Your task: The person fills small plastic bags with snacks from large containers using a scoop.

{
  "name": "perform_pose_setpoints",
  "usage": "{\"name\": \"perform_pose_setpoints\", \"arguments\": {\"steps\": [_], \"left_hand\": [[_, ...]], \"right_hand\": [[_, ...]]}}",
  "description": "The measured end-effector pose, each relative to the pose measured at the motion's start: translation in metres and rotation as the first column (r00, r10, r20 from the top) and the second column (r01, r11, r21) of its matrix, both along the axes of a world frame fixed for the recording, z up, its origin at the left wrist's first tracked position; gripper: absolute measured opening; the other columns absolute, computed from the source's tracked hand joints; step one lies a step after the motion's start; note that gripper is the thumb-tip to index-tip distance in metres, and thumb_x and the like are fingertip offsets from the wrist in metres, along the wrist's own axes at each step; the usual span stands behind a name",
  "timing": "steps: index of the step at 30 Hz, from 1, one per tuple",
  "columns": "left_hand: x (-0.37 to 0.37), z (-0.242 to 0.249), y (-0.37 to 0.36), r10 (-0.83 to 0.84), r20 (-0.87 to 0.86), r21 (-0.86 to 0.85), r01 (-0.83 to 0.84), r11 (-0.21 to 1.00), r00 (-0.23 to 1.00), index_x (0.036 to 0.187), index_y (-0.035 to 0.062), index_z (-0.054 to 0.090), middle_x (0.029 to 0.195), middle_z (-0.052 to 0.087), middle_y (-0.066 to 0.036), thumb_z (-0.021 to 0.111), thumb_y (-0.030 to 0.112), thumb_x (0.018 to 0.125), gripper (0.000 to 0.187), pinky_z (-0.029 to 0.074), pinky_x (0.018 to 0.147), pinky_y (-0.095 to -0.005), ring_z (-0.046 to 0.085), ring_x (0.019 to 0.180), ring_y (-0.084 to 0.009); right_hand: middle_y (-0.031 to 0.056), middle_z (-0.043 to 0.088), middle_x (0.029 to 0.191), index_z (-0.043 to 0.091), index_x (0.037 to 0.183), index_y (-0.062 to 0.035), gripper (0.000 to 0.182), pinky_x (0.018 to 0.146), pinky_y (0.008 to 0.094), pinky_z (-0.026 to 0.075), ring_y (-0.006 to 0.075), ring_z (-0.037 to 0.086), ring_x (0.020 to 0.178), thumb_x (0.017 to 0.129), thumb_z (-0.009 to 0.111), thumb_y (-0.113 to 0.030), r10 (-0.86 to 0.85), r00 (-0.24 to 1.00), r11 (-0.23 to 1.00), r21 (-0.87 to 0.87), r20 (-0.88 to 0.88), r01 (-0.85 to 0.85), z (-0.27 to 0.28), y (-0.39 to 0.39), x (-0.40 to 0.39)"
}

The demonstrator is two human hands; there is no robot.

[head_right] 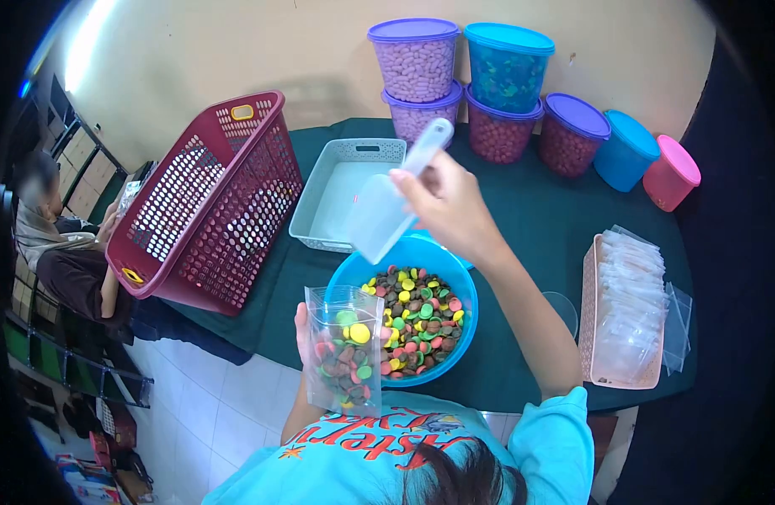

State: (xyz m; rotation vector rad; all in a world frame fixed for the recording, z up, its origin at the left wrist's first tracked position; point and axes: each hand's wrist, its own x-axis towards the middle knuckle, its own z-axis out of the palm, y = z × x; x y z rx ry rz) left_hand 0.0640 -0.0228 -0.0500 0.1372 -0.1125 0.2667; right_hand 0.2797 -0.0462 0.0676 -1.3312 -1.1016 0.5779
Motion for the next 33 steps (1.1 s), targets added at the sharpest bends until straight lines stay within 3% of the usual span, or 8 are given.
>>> {"name": "perform_pose_setpoints", "arguments": {"steps": [6, 8, 9, 12, 14, 16, 19, 33], "left_hand": [[-0.019, -0.02, 0.011, 0.154, -0.111, -0.057, -0.161, 0.985, 0.982, 0.126, -0.006, 0.029, 0.12, 0.039, -0.029, 0.029, 0.069, 0.074, 0.091, 0.048, 0.078, -0.0456, 0.052, 0.099, -0.038], [-0.027, -0.018, 0.01, 0.267, -0.286, 0.065, -0.259, 0.964, 0.92, 0.125, -0.0034, 0.032, 0.12, 0.041, -0.025, 0.028, 0.067, 0.075, 0.086, 0.046, 0.082, -0.0459, 0.051, 0.101, -0.0352], [-0.03, -0.018, 0.01, 0.29, -0.282, 0.146, -0.258, 0.955, 0.915, 0.125, -0.0006, 0.034, 0.118, 0.044, -0.022, 0.027, 0.065, 0.076, 0.082, 0.044, 0.084, -0.0467, 0.051, 0.101, -0.0332], [-0.029, -0.018, 0.014, 0.281, -0.113, 0.061, -0.276, 0.959, 0.953, 0.124, 0.0014, 0.036, 0.113, 0.048, -0.021, 0.027, 0.065, 0.077, 0.079, 0.045, 0.082, -0.0469, 0.052, 0.098, -0.0322], [-0.026, -0.017, 0.027, 0.121, 0.069, 0.17, -0.131, 0.977, 0.99, 0.12, -0.003, 0.037, 0.104, 0.053, -0.019, 0.025, 0.061, 0.079, 0.077, 0.046, 0.08, -0.0405, 0.055, 0.093, -0.0279], [-0.011, 0.006, 0.018, 0.632, -0.3, 0.666, -0.318, 0.675, 0.714, 0.117, -0.006, 0.04, 0.1, 0.055, -0.018, 0.027, 0.051, 0.086, 0.066, 0.044, 0.082, -0.0346, 0.056, 0.091, -0.0246], [-0.015, 0.014, 0.032, 0.757, -0.15, 0.841, -0.321, 0.436, 0.635, 0.112, -0.0069, 0.044, 0.099, 0.057, -0.016, 0.033, 0.034, 0.09, 0.048, 0.041, 0.085, -0.032, 0.056, 0.091, -0.0215], [-0.071, 0.014, 0.094, 0.632, -0.202, 0.872, -0.156, 0.463, 0.748, 0.104, -0.0034, 0.052, 0.092, 0.059, -0.009, 0.051, 0.021, 0.085, 0.031, 0.044, 0.056, -0.0191, 0.055, 0.067, -0.0083]], "right_hand": [[0.0098, 0.058, 0.082, 0.05, 0.098, 0.0015, 0.034, 0.06, 0.0301, 0.049, 0.016, 0.058, 0.074, 0.081, 0.056, -0.028, 0.346, 0.938, 0.824, -0.476, -0.008, -0.308, -0.065, -0.017, 0.007], [0.0121, 0.057, 0.083, 0.049, 0.101, 0.0033, 0.037, 0.064, 0.031, 0.049, 0.0182, 0.059, 0.077, 0.081, 0.057, -0.027, 0.15, 0.84, 0.905, -0.414, 0.521, 0.096, -0.088, -0.025, -0.005], [0.0121, 0.057, 0.083, 0.049, 0.101, 0.0033, 0.037, 0.064, 0.031, 0.049, 0.0182, 0.059, 0.077, 0.081, 0.057, -0.027, 0.154, 0.841, 0.901, -0.423, 0.519, 0.097, -0.085, -0.03, -0.014], [0.0138, 0.057, 0.084, 0.049, 0.101, 0.0037, 0.037, 0.063, 0.0302, 0.048, 0.0185, 0.059, 0.078, 0.081, 0.056, -0.027, -0.079, 0.93, 0.967, -0.197, 0.359, 0.158, -0.057, -0.042, -0.048], [0.0119, 0.057, 0.085, 0.051, 0.098, 0.0032, 0.031, 0.063, 0.0282, 0.048, 0.0165, 0.059, 0.077, 0.082, 0.055, -0.024, 0.225, 0.974, 0.946, -0.248, 0.029, -0.211, -0.051, -0.049, -0.071], [0.0095, 0.058, 0.083, 0.054, 0.094, 0.0027, 0.023, 0.062, 0.0259, 0.047, 0.0123, 0.057, 0.074, 0.084, 0.053, -0.018, 0.122, 0.988, 0.981, -0.139, -0.095, -0.134, -0.066, -0.043, -0.092], [0.0059, 0.059, 0.08, 0.056, 0.091, 0.0029, 0.018, 0.064, 0.0228, 0.046, 0.0089, 0.056, 0.073, 0.085, 0.051, -0.013, -0.044, 0.983, 0.997, -0.077, -0.178, 0.03, -0.075, -0.035, -0.104], [0.0089, 0.059, 0.09, 0.06, 0.096, 0.0041, 0.025, 0.073, 0.0231, 0.042, 0.0118, 0.054, 0.083, 0.086, 0.049, -0.015, -0.365, 0.885, 0.916, 0.06, -0.289, 0.397, -0.094, 0.019, -0.2]]}}
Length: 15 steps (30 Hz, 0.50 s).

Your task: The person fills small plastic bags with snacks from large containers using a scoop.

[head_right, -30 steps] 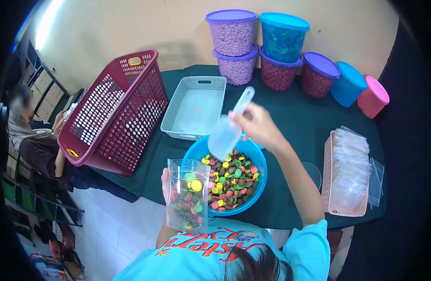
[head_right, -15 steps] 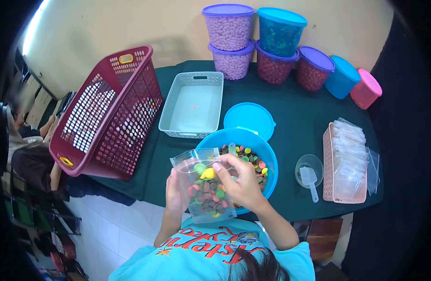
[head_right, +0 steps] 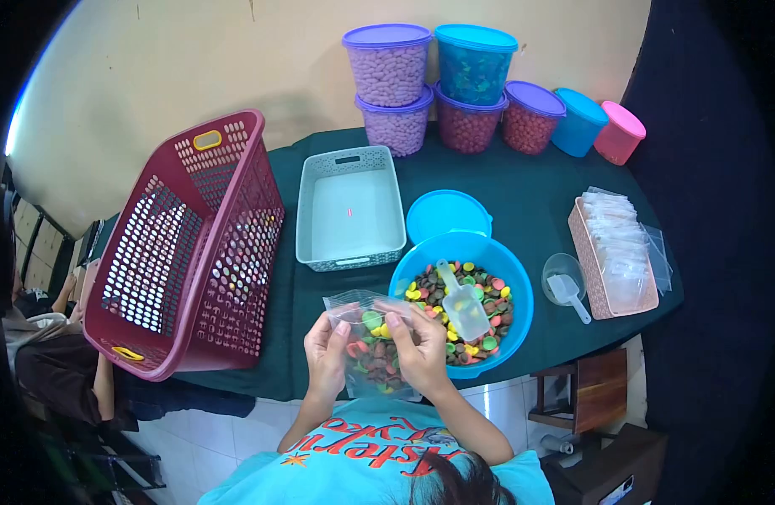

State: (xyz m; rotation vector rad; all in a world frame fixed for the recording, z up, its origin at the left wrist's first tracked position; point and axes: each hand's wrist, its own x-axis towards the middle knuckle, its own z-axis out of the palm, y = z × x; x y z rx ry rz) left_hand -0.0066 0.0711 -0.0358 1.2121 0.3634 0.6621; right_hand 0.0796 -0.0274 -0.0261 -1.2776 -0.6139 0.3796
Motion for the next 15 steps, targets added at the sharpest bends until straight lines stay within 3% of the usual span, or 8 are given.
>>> {"name": "perform_pose_setpoints", "arguments": {"steps": [4, 11, 15], "left_hand": [[-0.013, -0.001, 0.017, 0.013, 0.047, -0.031, -0.012, 0.999, 0.999, 0.099, -0.0029, 0.053, 0.088, 0.06, -0.008, 0.05, 0.018, 0.085, 0.025, 0.045, 0.055, -0.0187, 0.055, 0.063, -0.008], [-0.04, -0.01, 0.035, 0.063, 0.034, 0.022, -0.064, 0.998, 0.997, 0.086, -0.0006, 0.057, 0.076, 0.059, -0.006, 0.05, 0.012, 0.085, 0.014, 0.046, 0.049, -0.0198, 0.055, 0.063, -0.0072], [-0.046, -0.017, 0.035, 0.055, 0.054, 0.01, -0.056, 0.998, 0.997, 0.088, -0.0023, 0.057, 0.078, 0.06, -0.005, 0.052, 0.012, 0.085, 0.015, 0.047, 0.054, -0.0196, 0.054, 0.064, -0.0064]], "right_hand": [[0.008, 0.06, 0.086, 0.061, 0.092, 0.0042, 0.022, 0.07, 0.0223, 0.043, 0.0105, 0.054, 0.079, 0.085, 0.049, -0.013, -0.033, 0.995, 0.997, -0.064, 0.092, 0.039, -0.003, 0.013, -0.018], [0.0085, 0.06, 0.082, 0.061, 0.087, 0.0039, 0.02, 0.065, 0.0218, 0.043, 0.009, 0.055, 0.073, 0.085, 0.048, -0.01, -0.001, 1.0, 0.999, 0.053, -0.024, 0.002, -0.005, 0.034, -0.045], [0.0068, 0.06, 0.076, 0.06, 0.083, 0.0037, 0.017, 0.058, 0.02, 0.043, 0.0077, 0.055, 0.067, 0.085, 0.047, -0.008, -0.041, 0.99, 0.996, -0.074, 0.132, 0.051, -0.011, 0.033, -0.052]]}}
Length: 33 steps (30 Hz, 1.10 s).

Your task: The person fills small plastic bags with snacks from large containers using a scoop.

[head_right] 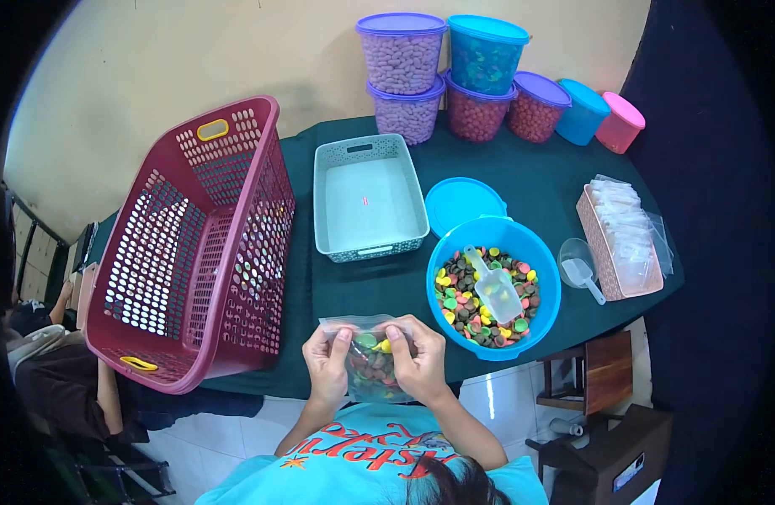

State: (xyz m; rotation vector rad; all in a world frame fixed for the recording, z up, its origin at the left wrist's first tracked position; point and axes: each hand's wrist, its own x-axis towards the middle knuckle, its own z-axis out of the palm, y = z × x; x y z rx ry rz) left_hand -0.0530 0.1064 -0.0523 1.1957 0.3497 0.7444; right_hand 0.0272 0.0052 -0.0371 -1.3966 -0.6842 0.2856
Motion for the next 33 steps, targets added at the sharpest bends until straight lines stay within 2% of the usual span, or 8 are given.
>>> {"name": "perform_pose_setpoints", "arguments": {"steps": [3, 6, 9, 16, 20, 26, 28, 33], "left_hand": [[-0.003, -0.001, -0.003, 0.016, -0.021, 0.027, -0.015, 1.0, 1.0, 0.087, -0.0024, 0.057, 0.078, 0.059, -0.005, 0.052, 0.011, 0.085, 0.015, 0.047, 0.054, -0.0196, 0.054, 0.066, -0.0066], [-0.006, 0.0, -0.004, -0.033, -0.023, -0.01, 0.033, 0.999, 0.999, 0.087, -0.0024, 0.057, 0.079, 0.06, -0.006, 0.053, 0.011, 0.084, 0.014, 0.047, 0.057, -0.0209, 0.055, 0.069, -0.0072], [-0.005, 0.007, -0.015, -0.083, 0.016, -0.082, 0.084, 0.993, 0.996, 0.088, -0.0028, 0.058, 0.08, 0.059, -0.007, 0.054, 0.01, 0.083, 0.015, 0.047, 0.059, -0.0216, 0.055, 0.071, -0.0082], [0.011, 0.01, -0.053, -0.11, -0.016, 0.11, 0.111, 0.988, 0.994, 0.084, -0.0035, 0.06, 0.081, 0.058, -0.007, 0.058, 0.004, 0.079, 0.009, 0.044, 0.058, -0.0204, 0.055, 0.07, -0.0096], [0.019, 0.004, -0.082, -0.099, -0.034, 0.031, 0.1, 0.994, 0.994, 0.081, -0.0032, 0.062, 0.082, 0.058, -0.008, 0.059, 0.003, 0.078, 0.007, 0.043, 0.058, -0.0202, 0.055, 0.07, -0.0098], [0.026, 0.007, -0.116, -0.202, -0.049, -0.001, 0.202, 0.979, 0.978, 0.085, -0.0026, 0.064, 0.083, 0.059, -0.009, 0.06, 0.003, 0.077, 0.01, 0.046, 0.064, -0.0237, 0.056, 0.072, -0.0116], [0.033, 0.006, -0.132, -0.132, -0.084, 0.232, 0.149, 0.961, 0.988, 0.086, -0.0023, 0.064, 0.086, 0.06, -0.01, 0.061, 0.004, 0.076, 0.012, 0.047, 0.068, -0.0256, 0.058, 0.077, -0.0146], [0.038, 0.005, -0.161, 0.006, -0.153, 0.211, 0.027, 0.977, 0.988, 0.081, -0.0029, 0.065, 0.083, 0.061, -0.013, 0.06, 0.002, 0.075, 0.009, 0.047, 0.06, -0.0236, 0.058, 0.069, -0.0143]], "right_hand": [[0.007, 0.06, 0.076, 0.06, 0.083, 0.0032, 0.017, 0.059, 0.0204, 0.043, 0.0078, 0.054, 0.067, 0.085, 0.048, -0.008, -0.031, 0.999, 0.999, -0.021, -0.026, 0.03, -0.006, -0.002, -0.004], [0.0063, 0.06, 0.075, 0.061, 0.082, 0.0023, 0.013, 0.059, 0.0204, 0.043, 0.0078, 0.054, 0.066, 0.083, 0.052, -0.008, 0.049, 0.981, 0.995, 0.098, -0.188, -0.031, -0.002, -0.006, -0.003], [0.0057, 0.059, 0.074, 0.061, 0.081, 0.0014, 0.006, 0.058, 0.0198, 0.042, 0.0075, 0.054, 0.068, 0.077, 0.059, -0.004, 0.123, 0.985, 0.992, 0.056, -0.122, -0.117, -0.001, -0.02, 0.004], [0.0076, 0.059, 0.074, 0.06, 0.077, 0.0014, 0.005, 0.058, 0.0219, 0.04, 0.0116, 0.054, 0.067, 0.074, 0.06, -0.003, 0.08, 0.991, 0.997, 0.012, 0.104, -0.082, 0.003, -0.058, 0.023], [0.007, 0.057, 0.076, 0.056, 0.075, 0.0011, 0.006, 0.06, 0.0228, 0.041, 0.0114, 0.054, 0.069, 0.074, 0.06, -0.003, 0.166, 0.986, 0.986, -0.02, -0.018, -0.167, 0.0, -0.086, 0.033], [0.0083, 0.057, 0.078, 0.056, 0.077, 0.0006, 0.009, 0.064, 0.0258, 0.043, 0.0144, 0.055, 0.073, 0.07, 0.062, -0.001, 0.236, 0.967, 0.972, -0.037, 0.094, -0.233, 0.003, -0.121, 0.052], [0.0098, 0.058, 0.079, 0.057, 0.08, 0.0006, 0.014, 0.066, 0.0274, 0.043, 0.0174, 0.056, 0.074, 0.067, 0.063, -0.001, 0.225, 0.96, 0.97, -0.133, 0.167, -0.204, 0.004, -0.133, 0.057], [0.0093, 0.058, 0.075, 0.063, 0.078, -0.001, 0.011, 0.063, 0.0273, 0.044, 0.0176, 0.057, 0.07, 0.066, 0.066, -0.001, 0.267, 0.943, 0.96, -0.136, 0.199, -0.244, -0.002, -0.152, 0.07]]}}
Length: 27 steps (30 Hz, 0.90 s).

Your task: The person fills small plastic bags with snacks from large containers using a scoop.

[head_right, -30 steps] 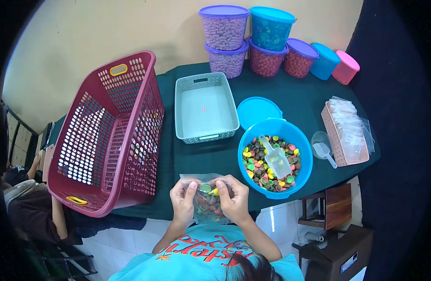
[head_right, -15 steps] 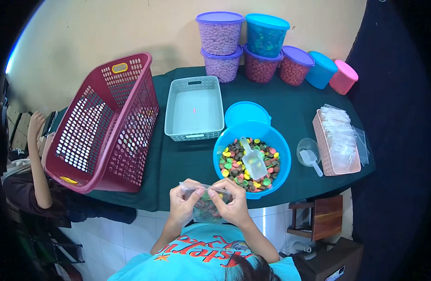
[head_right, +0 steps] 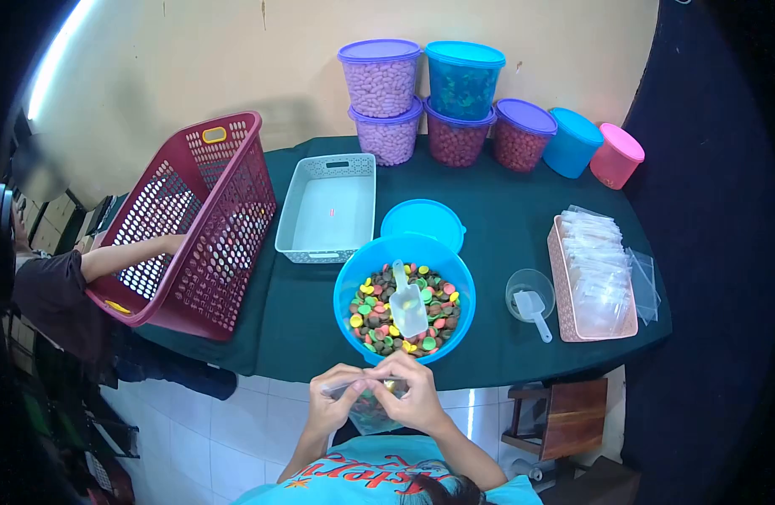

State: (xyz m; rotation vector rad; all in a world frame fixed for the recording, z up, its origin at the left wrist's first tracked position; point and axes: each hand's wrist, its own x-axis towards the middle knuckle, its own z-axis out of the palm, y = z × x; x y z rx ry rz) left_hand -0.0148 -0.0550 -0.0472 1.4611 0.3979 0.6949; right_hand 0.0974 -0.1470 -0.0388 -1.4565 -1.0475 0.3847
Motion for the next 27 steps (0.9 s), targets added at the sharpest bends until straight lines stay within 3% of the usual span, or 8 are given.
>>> {"name": "perform_pose_setpoints", "arguments": {"steps": [1, 3, 5, 7, 8, 15, 19, 27], "left_hand": [[-0.001, -0.002, -0.002, 0.006, -0.001, 0.002, -0.006, 1.0, 1.0, 0.081, -0.0029, 0.065, 0.083, 0.061, -0.013, 0.06, 0.002, 0.075, 0.009, 0.047, 0.06, -0.0236, 0.058, 0.069, -0.0143], [-0.006, -0.005, -0.004, -0.001, -0.034, 0.229, 0.009, 0.973, 0.999, 0.078, -0.002, 0.065, 0.079, 0.061, -0.013, 0.061, 0.002, 0.074, 0.007, 0.048, 0.06, -0.0247, 0.058, 0.069, -0.0151], [-0.013, 0.004, -0.008, 0.024, -0.069, 0.165, -0.012, 0.986, 0.997, 0.076, -0.0005, 0.066, 0.076, 0.062, -0.012, 0.062, 0.001, 0.072, 0.006, 0.049, 0.065, -0.0295, 0.06, 0.068, -0.017], [-0.019, 0.011, -0.009, -0.042, 0.05, 0.377, 0.02, 0.926, 0.998, 0.074, 0.0008, 0.066, 0.074, 0.064, -0.011, 0.064, 0.0, 0.069, 0.005, 0.048, 0.072, -0.0344, 0.061, 0.068, -0.0181], [-0.024, 0.014, -0.011, -0.032, 0.049, 0.357, 0.012, 0.934, 0.998, 0.072, 0.0026, 0.066, 0.073, 0.064, -0.008, 0.067, 0.0, 0.066, 0.006, 0.047, 0.076, -0.0361, 0.061, 0.067, -0.0178], [-0.052, 0.029, -0.012, -0.094, -0.05, 0.585, 0.106, 0.804, 0.994, 0.076, 0.0063, 0.066, 0.075, 0.063, -0.003, 0.069, 0.002, 0.065, 0.012, 0.045, 0.078, -0.0355, 0.059, 0.068, -0.0164], [-0.074, 0.038, -0.02, 0.014, -0.119, 0.74, 0.08, 0.668, 0.993, 0.073, 0.0113, 0.064, 0.071, 0.061, 0.002, 0.071, 0.008, 0.064, 0.011, 0.042, 0.079, -0.032, 0.057, 0.065, -0.0109], [-0.115, 0.022, -0.015, 0.244, -0.129, 0.735, -0.072, 0.675, 0.961, 0.073, 0.013, 0.064, 0.069, 0.061, 0.003, 0.071, 0.008, 0.064, 0.012, 0.036, 0.057, -0.0235, 0.055, 0.058, -0.0099]], "right_hand": [[0.0093, 0.058, 0.075, 0.063, 0.078, -0.001, 0.011, 0.063, 0.0273, 0.044, 0.0176, 0.057, 0.07, 0.066, 0.066, -0.001, 0.006, 1.0, 1.0, 0.002, -0.001, -0.006, 0.001, -0.005, 0.002], [0.0084, 0.058, 0.07, 0.064, 0.076, -0.0004, 0.009, 0.059, 0.0258, 0.044, 0.0166, 0.056, 0.065, 0.068, 0.066, -0.002, 0.081, 0.997, 0.996, -0.026, 0.005, -0.081, 0.003, -0.016, 0.005], [0.0081, 0.057, 0.066, 0.064, 0.075, 0.0, 0.007, 0.054, 0.025, 0.044, 0.0161, 0.056, 0.06, 0.069, 0.066, -0.002, 0.106, 0.994, 0.994, -0.028, -0.016, -0.107, 0.012, -0.027, 0.005], [0.0088, 0.057, 0.067, 0.063, 0.074, 0.0, 0.006, 0.052, 0.0255, 0.043, 0.016, 0.055, 0.06, 0.069, 0.066, -0.002, 0.23, 0.972, 0.973, -0.04, 0.053, -0.228, 0.022, -0.039, 0.009], [0.0088, 0.057, 0.066, 0.063, 0.073, 0.0, 0.006, 0.051, 0.026, 0.042, 0.016, 0.055, 0.06, 0.069, 0.067, -0.002, 0.248, 0.967, 0.969, -0.042, 0.056, -0.245, 0.024, -0.044, 0.011], [0.0091, 0.058, 0.067, 0.063, 0.072, 0.0001, 0.008, 0.056, 0.0274, 0.044, 0.0177, 0.056, 0.061, 0.067, 0.069, -0.002, 0.37, 0.924, 0.929, -0.039, 0.095, -0.367, 0.029, -0.067, 0.022], [0.0099, 0.059, 0.072, 0.063, 0.076, 0.0002, 0.007, 0.06, 0.0291, 0.045, 0.019, 0.057, 0.065, 0.069, 0.066, -0.001, 0.519, 0.855, 0.847, -0.126, -0.021, -0.517, 0.028, -0.069, 0.022], [0.0093, 0.061, 0.073, 0.063, 0.074, 0.0007, 0.007, 0.058, 0.0251, 0.046, 0.0175, 0.059, 0.065, 0.067, 0.065, 0.0, 0.693, 0.72, 0.71, -0.201, 0.032, -0.675, 0.027, -0.025, 0.011]]}}
